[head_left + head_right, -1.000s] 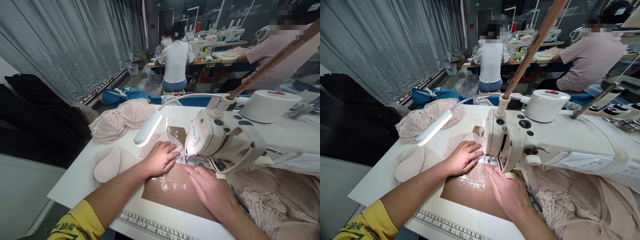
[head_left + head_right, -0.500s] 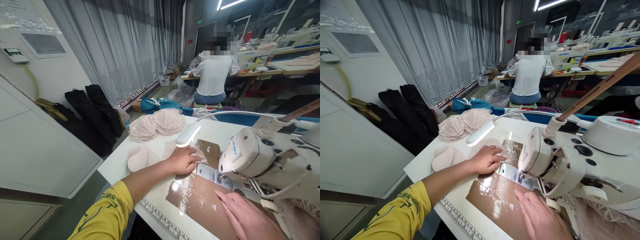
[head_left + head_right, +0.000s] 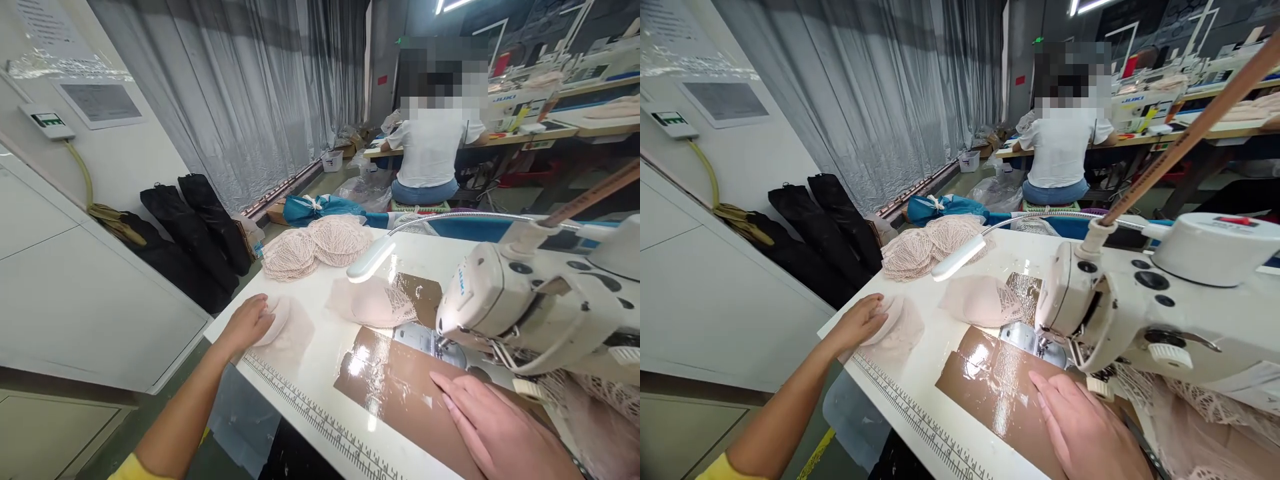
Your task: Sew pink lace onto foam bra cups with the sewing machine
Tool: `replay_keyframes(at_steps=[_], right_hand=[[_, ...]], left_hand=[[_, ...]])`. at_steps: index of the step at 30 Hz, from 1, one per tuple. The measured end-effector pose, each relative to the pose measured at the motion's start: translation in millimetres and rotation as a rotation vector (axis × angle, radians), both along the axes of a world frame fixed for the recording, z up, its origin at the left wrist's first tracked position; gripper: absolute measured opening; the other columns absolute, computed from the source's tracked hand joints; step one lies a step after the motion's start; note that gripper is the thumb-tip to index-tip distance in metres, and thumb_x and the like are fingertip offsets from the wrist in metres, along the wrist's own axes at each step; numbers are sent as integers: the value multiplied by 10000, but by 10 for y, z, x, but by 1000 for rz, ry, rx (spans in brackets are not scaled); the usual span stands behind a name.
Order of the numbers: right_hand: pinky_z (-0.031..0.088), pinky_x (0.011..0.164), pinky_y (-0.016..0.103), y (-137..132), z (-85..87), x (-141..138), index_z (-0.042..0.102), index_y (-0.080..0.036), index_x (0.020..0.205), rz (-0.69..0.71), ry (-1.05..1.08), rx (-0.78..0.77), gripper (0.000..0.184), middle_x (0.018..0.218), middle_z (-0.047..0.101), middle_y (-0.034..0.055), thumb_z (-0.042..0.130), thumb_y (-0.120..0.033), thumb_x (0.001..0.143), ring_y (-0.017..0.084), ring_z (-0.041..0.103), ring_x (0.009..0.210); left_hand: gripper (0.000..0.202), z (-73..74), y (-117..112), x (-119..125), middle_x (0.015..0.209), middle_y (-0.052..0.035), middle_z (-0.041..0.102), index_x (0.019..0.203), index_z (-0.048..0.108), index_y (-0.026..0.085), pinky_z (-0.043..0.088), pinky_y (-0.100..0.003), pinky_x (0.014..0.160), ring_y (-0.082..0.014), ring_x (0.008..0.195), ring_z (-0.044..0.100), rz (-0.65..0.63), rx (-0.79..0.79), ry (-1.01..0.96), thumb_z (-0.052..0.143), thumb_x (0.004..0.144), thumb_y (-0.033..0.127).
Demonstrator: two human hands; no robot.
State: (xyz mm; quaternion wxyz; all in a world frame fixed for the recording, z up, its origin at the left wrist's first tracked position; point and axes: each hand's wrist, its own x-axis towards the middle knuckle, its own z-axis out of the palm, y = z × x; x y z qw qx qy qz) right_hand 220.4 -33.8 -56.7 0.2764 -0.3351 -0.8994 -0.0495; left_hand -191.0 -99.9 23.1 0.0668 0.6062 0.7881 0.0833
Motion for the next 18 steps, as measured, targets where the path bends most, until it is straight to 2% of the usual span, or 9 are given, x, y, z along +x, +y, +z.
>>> replay_keyframes(at_steps=[2,4,6,8,11,14,16,18], right_hand=[[499,580,301,-6,41,-17,617,-215,1071,-22,5,-37,283,816,683,18,374,-272,937,169,663,684],[511,602,285,-25,109,-32,623,-221,1066,-49,32,-105,268,863,698,9,395,-283,939,162,673,719],[521,666,264,-61,209,-46,627,-226,1066,-76,94,-195,248,935,713,6,426,-293,936,157,682,801],[516,734,251,-106,330,-56,640,-230,1028,-94,191,-273,214,968,720,9,464,-297,926,160,676,874],[500,699,248,-171,489,-61,653,-223,887,-37,325,-378,189,843,717,11,479,-290,919,159,666,785],[451,595,251,-203,550,-69,658,-211,807,126,297,-479,241,691,657,10,459,-279,925,142,603,636],[407,570,256,-203,535,-88,671,-206,794,171,185,-470,258,651,617,14,458,-274,924,141,559,613],[366,564,258,-195,503,-115,660,-202,748,134,86,-422,286,625,582,13,446,-268,926,139,523,605]], left_hand=[[321,-58,-155,104,987,-71,572,825,470,179,446,-289,771,-195,896,551,-115,17,-254,349,918,462],[321,-30,-209,328,810,-6,513,811,431,185,403,-232,639,-131,706,480,-271,-36,-600,368,927,478],[298,56,-141,625,740,28,437,812,433,178,351,-205,598,-96,640,395,-469,-162,-850,457,907,460],[269,139,36,952,695,47,382,805,440,175,314,-194,577,-82,610,339,-655,-284,-944,514,890,419],[201,151,400,1422,704,43,406,841,491,175,310,-194,577,-87,625,365,-874,-369,-865,584,845,354],[207,41,717,1759,793,16,519,944,544,179,339,-199,593,-111,687,455,-921,-352,-658,633,771,247],[296,-31,853,1858,898,-6,581,1032,557,182,371,-203,630,-127,750,509,-939,-344,-608,619,742,172],[353,-66,936,1851,929,-15,601,1077,564,177,389,-207,642,-126,744,524,-937,-328,-603,593,729,126]])
